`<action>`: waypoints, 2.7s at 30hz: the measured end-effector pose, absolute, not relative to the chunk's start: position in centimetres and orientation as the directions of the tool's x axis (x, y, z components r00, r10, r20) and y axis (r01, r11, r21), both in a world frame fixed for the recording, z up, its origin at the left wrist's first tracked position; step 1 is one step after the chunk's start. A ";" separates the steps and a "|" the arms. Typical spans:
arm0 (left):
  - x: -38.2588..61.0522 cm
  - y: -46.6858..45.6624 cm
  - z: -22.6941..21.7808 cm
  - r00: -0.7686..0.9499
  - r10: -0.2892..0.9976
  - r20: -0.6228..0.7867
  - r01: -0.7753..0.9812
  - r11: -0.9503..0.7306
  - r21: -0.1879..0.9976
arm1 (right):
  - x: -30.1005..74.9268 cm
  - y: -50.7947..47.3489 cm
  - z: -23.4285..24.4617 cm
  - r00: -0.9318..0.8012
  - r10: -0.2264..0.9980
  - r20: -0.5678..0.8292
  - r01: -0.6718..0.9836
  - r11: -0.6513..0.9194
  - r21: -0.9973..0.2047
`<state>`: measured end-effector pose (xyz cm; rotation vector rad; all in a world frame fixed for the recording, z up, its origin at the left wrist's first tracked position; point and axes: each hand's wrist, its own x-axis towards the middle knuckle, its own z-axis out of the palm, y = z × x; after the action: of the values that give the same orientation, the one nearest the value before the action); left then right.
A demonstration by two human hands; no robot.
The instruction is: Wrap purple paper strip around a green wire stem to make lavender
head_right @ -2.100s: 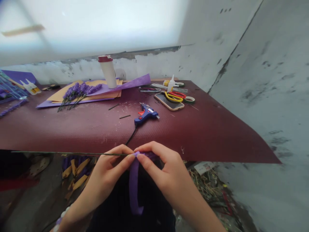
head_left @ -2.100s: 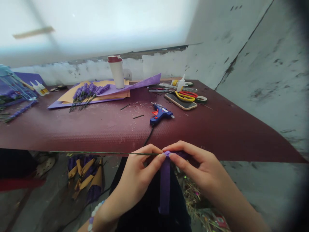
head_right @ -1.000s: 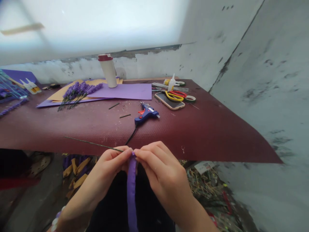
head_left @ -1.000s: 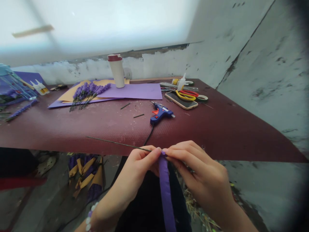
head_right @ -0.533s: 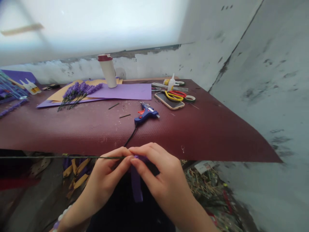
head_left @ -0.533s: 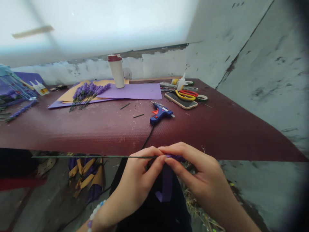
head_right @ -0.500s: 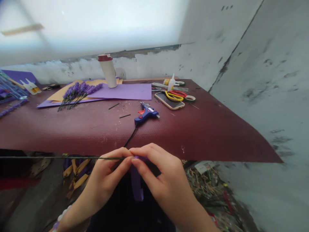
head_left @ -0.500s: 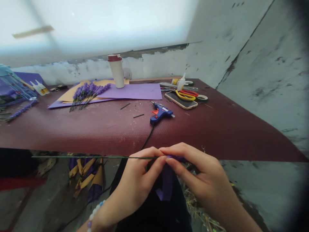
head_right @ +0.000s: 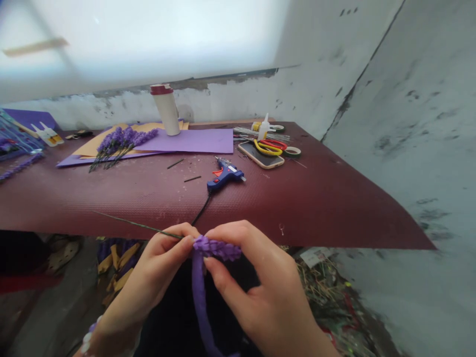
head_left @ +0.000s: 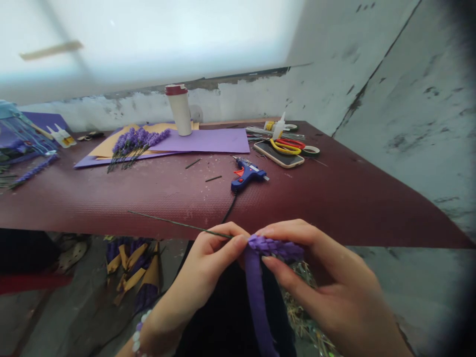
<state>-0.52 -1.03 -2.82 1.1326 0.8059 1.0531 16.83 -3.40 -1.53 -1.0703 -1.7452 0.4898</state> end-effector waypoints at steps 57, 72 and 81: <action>1.3 -2.8 -3.0 0.133 0.991 0.027 -0.236 0.006 0.972 | 14.7 -4.5 -2.3 -0.037 0.551 0.834 0.819 0.494 -0.290; 0.9 -2.2 -3.0 0.223 0.972 0.071 -0.174 -0.032 0.984 | 16.3 -3.7 -1.4 -0.033 0.835 0.549 0.523 0.483 -0.702; -0.1 -2.6 -2.8 0.269 0.903 0.334 0.095 -0.370 0.924 | 16.5 -4.3 -0.7 0.007 0.845 0.535 0.485 0.465 -0.741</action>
<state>-0.11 -2.57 -2.84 1.6912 0.9249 1.1980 16.47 -4.32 -0.73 -1.1700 -1.6393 0.4187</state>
